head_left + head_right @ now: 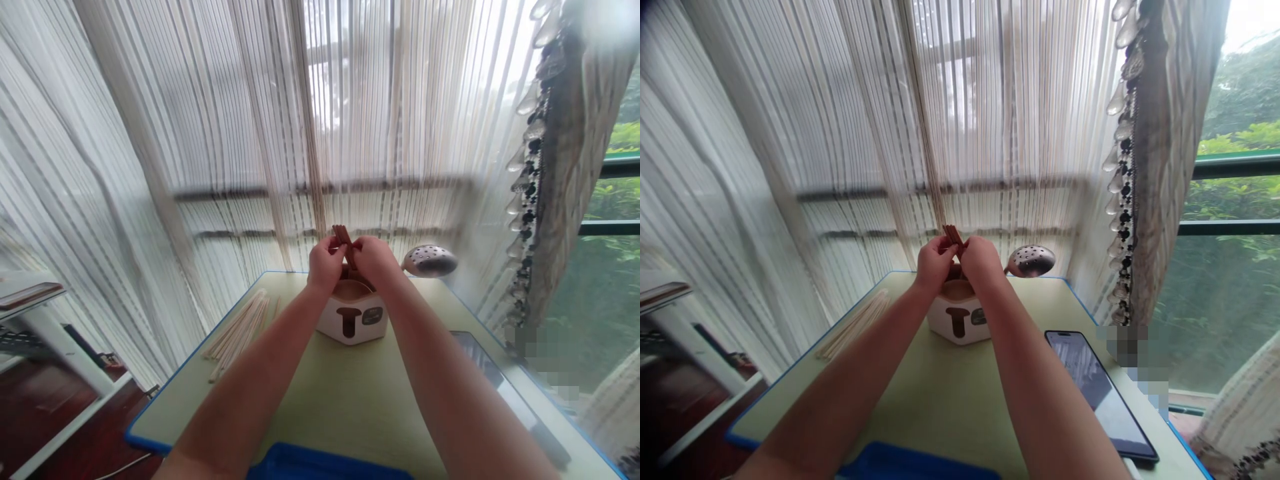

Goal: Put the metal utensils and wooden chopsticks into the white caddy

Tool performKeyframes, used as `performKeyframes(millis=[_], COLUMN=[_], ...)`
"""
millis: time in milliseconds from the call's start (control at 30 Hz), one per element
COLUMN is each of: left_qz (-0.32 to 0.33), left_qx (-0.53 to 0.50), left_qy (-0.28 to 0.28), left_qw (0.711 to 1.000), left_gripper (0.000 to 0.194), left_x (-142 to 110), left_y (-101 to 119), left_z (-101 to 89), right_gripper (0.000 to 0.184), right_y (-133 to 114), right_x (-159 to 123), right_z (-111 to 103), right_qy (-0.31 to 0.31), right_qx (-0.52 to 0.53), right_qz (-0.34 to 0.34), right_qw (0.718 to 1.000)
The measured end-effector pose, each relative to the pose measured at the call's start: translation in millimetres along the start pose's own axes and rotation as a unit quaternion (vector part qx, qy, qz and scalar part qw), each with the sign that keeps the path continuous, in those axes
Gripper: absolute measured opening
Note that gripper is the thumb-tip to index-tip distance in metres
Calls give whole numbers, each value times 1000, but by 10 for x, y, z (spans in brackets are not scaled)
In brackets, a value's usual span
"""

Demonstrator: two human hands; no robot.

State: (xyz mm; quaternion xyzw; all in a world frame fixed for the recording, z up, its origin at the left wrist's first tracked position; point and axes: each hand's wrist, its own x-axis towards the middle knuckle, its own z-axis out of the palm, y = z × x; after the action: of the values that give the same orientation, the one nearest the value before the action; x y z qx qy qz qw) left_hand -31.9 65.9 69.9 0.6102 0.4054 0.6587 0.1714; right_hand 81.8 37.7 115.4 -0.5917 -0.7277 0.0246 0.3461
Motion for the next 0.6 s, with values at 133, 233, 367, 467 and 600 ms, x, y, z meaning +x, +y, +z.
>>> performKeyframes(millis=[133, 233, 367, 467, 600], left_qz=[-19, -39, -56, -63, -62], left_qx=[-39, -64, -87, -101, -131], left_qy=[-12, -16, -12, -9, -25], left_qw=[999, 997, 995, 993, 989], left_gripper=[22, 24, 25, 25, 27], left_x=[-9, -37, -82, -95, -83], left_y=[-15, 23, 109, 156, 161], left_z=[52, 94, 140, 165, 176], right_gripper=[25, 26, 26, 26, 26], right_y=[49, 92, 129, 141, 143], right_x=[-19, -41, -79, -107, -130], right_z=[-21, -38, -83, -133, -187], right_qy=[8, 16, 25, 37, 51], right_qx=[-2, 4, 11, 18, 29], right_qz=[-3, 1, -4, -10, -17], right_qw=[1000, 1000, 1000, 999, 998])
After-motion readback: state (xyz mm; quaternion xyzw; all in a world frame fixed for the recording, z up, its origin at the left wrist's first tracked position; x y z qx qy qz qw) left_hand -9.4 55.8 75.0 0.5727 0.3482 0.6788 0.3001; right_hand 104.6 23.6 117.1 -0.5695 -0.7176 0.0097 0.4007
